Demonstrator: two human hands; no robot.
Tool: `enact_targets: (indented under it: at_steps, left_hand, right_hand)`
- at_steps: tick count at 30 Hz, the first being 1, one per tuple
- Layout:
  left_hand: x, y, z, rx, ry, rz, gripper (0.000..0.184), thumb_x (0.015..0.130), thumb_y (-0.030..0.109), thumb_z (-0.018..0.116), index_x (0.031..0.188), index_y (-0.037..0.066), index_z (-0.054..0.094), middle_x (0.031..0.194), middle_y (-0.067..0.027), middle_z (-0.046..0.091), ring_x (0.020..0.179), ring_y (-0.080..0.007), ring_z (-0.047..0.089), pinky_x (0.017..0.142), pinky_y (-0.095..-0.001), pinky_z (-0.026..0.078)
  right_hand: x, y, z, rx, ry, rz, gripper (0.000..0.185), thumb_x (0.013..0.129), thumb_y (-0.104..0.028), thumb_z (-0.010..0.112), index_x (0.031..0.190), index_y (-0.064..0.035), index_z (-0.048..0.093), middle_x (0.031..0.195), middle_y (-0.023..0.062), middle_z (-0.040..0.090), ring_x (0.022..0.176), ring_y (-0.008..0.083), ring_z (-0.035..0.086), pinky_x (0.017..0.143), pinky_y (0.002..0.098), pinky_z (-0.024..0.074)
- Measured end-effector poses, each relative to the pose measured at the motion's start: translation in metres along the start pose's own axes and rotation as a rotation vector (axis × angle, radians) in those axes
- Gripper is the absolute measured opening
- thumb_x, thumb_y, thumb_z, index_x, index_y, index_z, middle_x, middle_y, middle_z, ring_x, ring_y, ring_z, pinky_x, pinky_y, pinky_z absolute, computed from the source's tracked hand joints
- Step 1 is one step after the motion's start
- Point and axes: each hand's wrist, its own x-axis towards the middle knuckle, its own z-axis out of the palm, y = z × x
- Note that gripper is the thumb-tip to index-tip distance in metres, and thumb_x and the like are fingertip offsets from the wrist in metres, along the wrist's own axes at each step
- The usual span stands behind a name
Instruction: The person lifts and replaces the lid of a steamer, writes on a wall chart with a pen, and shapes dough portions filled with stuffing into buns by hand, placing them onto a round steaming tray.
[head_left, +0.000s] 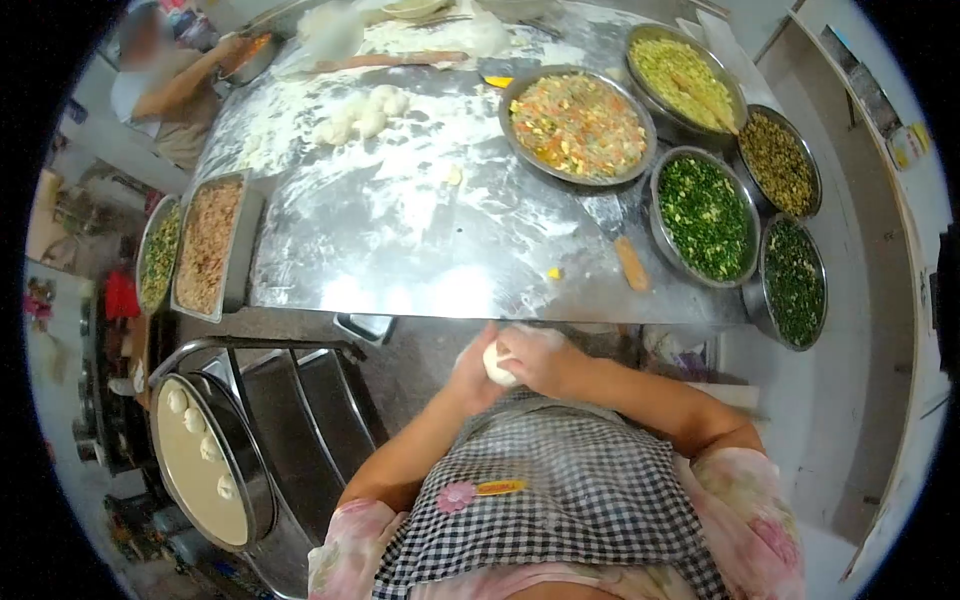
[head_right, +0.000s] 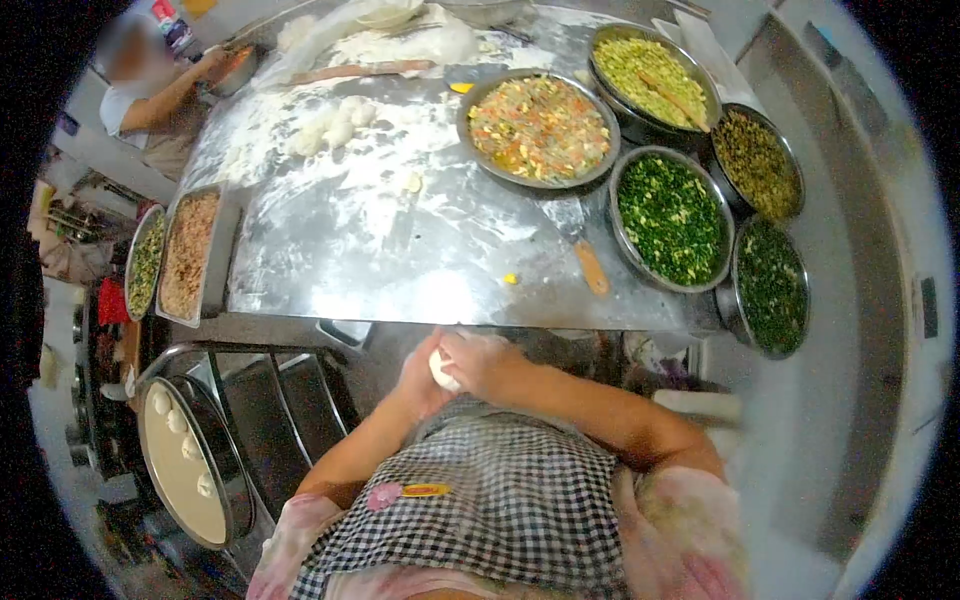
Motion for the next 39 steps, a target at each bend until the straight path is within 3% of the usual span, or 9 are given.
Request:
enact_targets:
  at_steps: [7, 9, 15, 18, 20, 22, 24, 32, 39]
  left_hand:
    - [0.042, -0.025, -0.017, 0.062, 0.033, -0.068, 0.039, 0.096, 0.035, 0.035, 0.109, 0.004, 0.054, 0.095, -0.0093, 0.062, 0.081, -0.0225, 0.062, 0.069, -0.0337, 0.053]
    - [0.047, -0.011, -0.006, 0.090, -0.013, -0.046, 0.038, 0.096, 0.031, 0.035, 0.113, 0.002, 0.053, 0.094, -0.0099, 0.062, 0.081, -0.0227, 0.062, 0.069, -0.0340, 0.053]
    - [0.080, 0.013, 0.018, 0.171, -0.173, 0.061, 0.039, 0.096, 0.026, 0.038, 0.124, 0.000, 0.045, 0.092, -0.0129, 0.061, 0.080, -0.0227, 0.062, 0.070, -0.0355, 0.054]
    - [0.102, 0.019, 0.022, 0.204, -0.105, 0.070, 0.038, 0.094, 0.024, 0.041, 0.124, 0.001, 0.046, 0.093, -0.0142, 0.062, 0.080, -0.0237, 0.063, 0.070, -0.0376, 0.056]
    - [0.126, 0.011, 0.007, 0.163, -0.162, 0.079, 0.037, 0.093, 0.023, 0.044, 0.124, 0.003, 0.047, 0.097, -0.0148, 0.062, 0.079, -0.0249, 0.064, 0.072, -0.0394, 0.057]
    - [0.137, 0.011, 0.010, 0.180, -0.007, 0.020, 0.036, 0.093, 0.024, 0.044, 0.123, 0.005, 0.048, 0.100, -0.0146, 0.062, 0.078, -0.0244, 0.064, 0.073, -0.0402, 0.057]
    - [0.107, 0.024, 0.031, 0.353, -0.050, 0.032, 0.033, 0.092, 0.024, 0.047, 0.119, 0.006, 0.051, 0.098, -0.0131, 0.063, 0.076, -0.0223, 0.064, 0.070, -0.0372, 0.057]
    - [0.140, 0.021, 0.009, 0.345, -0.059, -0.082, 0.034, 0.087, 0.032, 0.054, 0.111, 0.009, 0.057, 0.080, -0.0067, 0.065, 0.062, -0.0176, 0.063, 0.054, -0.0305, 0.053]
    - [0.139, 0.016, 0.012, 0.404, -0.019, -0.041, 0.032, 0.091, 0.029, 0.051, 0.115, 0.009, 0.056, 0.082, -0.0052, 0.065, 0.066, -0.0166, 0.064, 0.054, -0.0293, 0.053]
  right_hand:
    - [-0.015, 0.051, -0.013, 0.535, 0.098, 0.392, 0.036, 0.081, -0.018, 0.060, 0.110, 0.0012, 0.053, 0.090, 0.0207, 0.061, 0.081, 0.0286, 0.061, 0.073, 0.0370, 0.0470]
    - [-0.010, 0.092, -0.018, 0.306, 0.367, 0.406, 0.033, 0.082, -0.021, 0.061, 0.106, -0.0001, 0.055, 0.088, 0.0182, 0.061, 0.080, 0.0297, 0.061, 0.073, 0.0382, 0.0472]
    - [0.016, 0.104, -0.026, -0.188, 0.264, 0.584, 0.031, 0.081, -0.022, 0.062, 0.103, -0.0023, 0.052, 0.096, 0.0165, 0.057, 0.087, 0.0330, 0.058, 0.073, 0.0439, 0.0464]
    - [0.023, 0.117, -0.013, -0.059, 0.206, 0.673, 0.029, 0.081, -0.023, 0.063, 0.101, -0.0043, 0.053, 0.100, 0.0166, 0.055, 0.089, 0.0322, 0.057, 0.074, 0.0441, 0.0458]
    - [0.016, 0.119, -0.006, -0.300, 0.375, 0.419, 0.022, 0.087, -0.024, 0.050, 0.103, -0.0085, 0.050, 0.092, 0.0167, 0.057, 0.088, 0.0347, 0.055, 0.076, 0.0450, 0.0429]
    - [0.011, 0.117, -0.008, -0.180, 0.416, 0.307, 0.022, 0.088, -0.026, 0.050, 0.100, -0.0079, 0.053, 0.091, 0.0170, 0.057, 0.090, 0.0349, 0.055, 0.077, 0.0465, 0.0420]
    - [0.021, 0.120, -0.006, -0.184, 0.367, 0.505, 0.022, 0.088, -0.027, 0.051, 0.095, -0.0063, 0.055, 0.090, 0.0176, 0.057, 0.089, 0.0360, 0.055, 0.076, 0.0475, 0.0421]
    - [0.024, 0.128, -0.008, -0.366, 0.462, 0.350, 0.019, 0.083, -0.024, 0.055, 0.087, -0.0053, 0.056, 0.087, 0.0181, 0.057, 0.083, 0.0375, 0.056, 0.072, 0.0465, 0.0433]
    - [0.032, 0.139, -0.016, -0.145, 0.493, 0.520, 0.014, 0.081, -0.019, 0.055, 0.084, -0.0053, 0.055, 0.080, 0.0168, 0.059, 0.077, 0.0373, 0.056, 0.068, 0.0451, 0.0439]
